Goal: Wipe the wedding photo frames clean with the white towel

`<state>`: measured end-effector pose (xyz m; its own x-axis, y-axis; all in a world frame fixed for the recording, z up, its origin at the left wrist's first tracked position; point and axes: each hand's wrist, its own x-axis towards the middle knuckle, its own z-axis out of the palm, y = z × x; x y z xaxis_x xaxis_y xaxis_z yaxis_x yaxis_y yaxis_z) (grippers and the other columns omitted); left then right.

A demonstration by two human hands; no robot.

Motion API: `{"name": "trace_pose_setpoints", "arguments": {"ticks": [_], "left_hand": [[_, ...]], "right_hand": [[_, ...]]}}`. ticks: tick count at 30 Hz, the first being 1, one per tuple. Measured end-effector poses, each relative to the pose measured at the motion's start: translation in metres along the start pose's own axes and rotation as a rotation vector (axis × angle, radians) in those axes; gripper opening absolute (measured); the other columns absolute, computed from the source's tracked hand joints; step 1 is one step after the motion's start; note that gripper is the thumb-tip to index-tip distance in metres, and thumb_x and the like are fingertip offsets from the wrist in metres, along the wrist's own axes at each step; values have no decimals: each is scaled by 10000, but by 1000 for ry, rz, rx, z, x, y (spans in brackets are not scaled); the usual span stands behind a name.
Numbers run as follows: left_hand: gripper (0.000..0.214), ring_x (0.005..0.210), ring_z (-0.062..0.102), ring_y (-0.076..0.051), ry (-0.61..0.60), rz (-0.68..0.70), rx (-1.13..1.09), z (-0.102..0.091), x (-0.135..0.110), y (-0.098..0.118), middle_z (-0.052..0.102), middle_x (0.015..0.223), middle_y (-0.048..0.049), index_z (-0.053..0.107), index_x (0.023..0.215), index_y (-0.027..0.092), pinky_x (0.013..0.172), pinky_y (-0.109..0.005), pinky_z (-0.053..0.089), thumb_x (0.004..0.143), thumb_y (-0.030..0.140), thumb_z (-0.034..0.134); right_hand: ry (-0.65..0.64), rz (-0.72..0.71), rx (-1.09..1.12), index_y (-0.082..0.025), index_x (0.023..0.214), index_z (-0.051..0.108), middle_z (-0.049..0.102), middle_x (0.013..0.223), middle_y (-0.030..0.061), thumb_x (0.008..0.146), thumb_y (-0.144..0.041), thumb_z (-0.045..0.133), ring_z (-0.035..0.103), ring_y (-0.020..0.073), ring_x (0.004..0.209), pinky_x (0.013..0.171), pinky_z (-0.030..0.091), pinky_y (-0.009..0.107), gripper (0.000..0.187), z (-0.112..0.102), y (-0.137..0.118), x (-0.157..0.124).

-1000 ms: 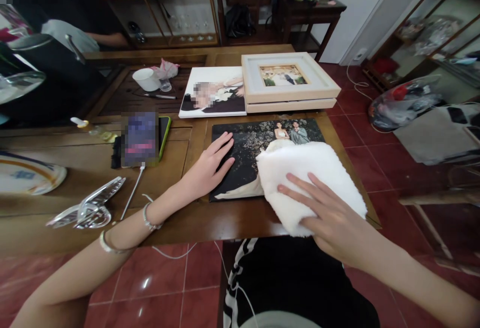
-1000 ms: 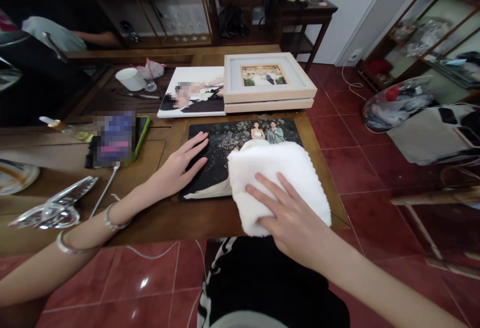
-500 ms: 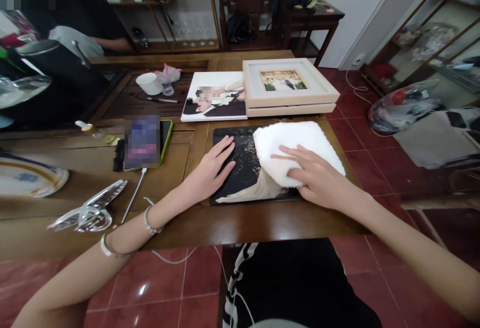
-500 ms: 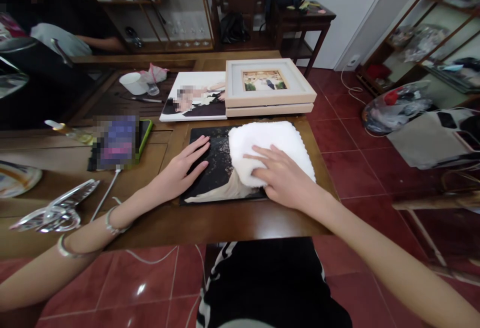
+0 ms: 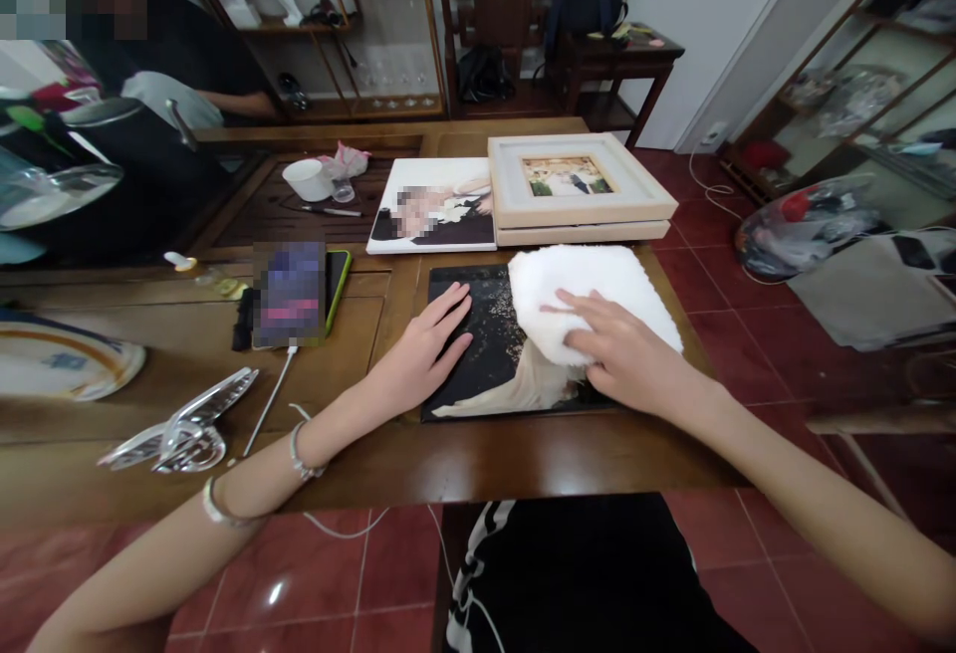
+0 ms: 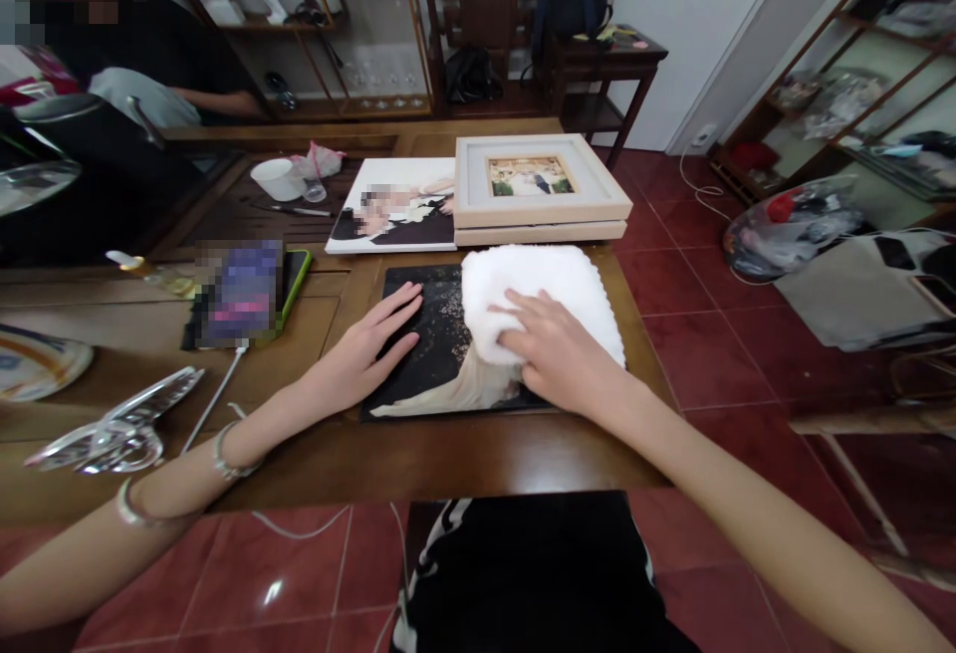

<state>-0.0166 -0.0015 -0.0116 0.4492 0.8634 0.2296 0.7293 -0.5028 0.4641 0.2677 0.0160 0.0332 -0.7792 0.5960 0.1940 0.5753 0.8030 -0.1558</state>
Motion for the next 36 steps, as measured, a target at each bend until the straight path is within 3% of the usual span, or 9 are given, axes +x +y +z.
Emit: {"name": "trace_pose_setpoints", "arguments": {"ticks": [7,13,22,28,31,36], "left_hand": [[498,1464,265,-258,-4,10,8,-1,1,0,343,1549,-184,410,1439,66,1193,-471,261,1014,320,353],[494,1468,257,-256,-12,-1,10,-1,0,0,330,1557,-180,424,1428,70,1188,-479,271,1013,328,353],[494,1470,249,-263,-17,-11,4,-1,0,1,335,1554,-175,410,1439,85,1185,-489,272,1012,325,340],[493,1469,249,-281,-15,-11,-16,0,0,0,324,1565,-152,403,1451,135,1175,-525,277,1010,344,337],[495,1468,251,-284,-13,-15,-20,1,0,0,323,1566,-150,406,1450,138,1176,-527,273,1010,353,338],[494,1469,247,-285,-14,-21,-22,0,0,1,323,1567,-141,402,1455,149,1181,-517,268,1011,356,334]], "right_hand": [[-77,-17,55,-171,724,656,542,1419,116,625,57,453,366,353,1397,1098,360,636,321,-13,-52,-61],[-66,-36,131,-203,713,653,566,1404,39,606,55,428,383,287,1398,1124,361,576,359,-21,-62,-82],[-21,-15,104,-176,732,642,561,1389,157,607,26,451,440,300,1360,1110,384,539,304,-14,-14,-44],[-79,57,53,-193,755,636,563,1393,135,620,24,472,496,312,1314,1068,426,525,304,-14,20,0],[-37,95,4,-187,784,645,590,1365,132,635,19,474,512,320,1298,1032,457,512,306,-8,36,17],[46,133,-20,-151,844,664,584,1357,185,640,23,479,497,337,1309,1077,411,529,325,3,42,22]]}}
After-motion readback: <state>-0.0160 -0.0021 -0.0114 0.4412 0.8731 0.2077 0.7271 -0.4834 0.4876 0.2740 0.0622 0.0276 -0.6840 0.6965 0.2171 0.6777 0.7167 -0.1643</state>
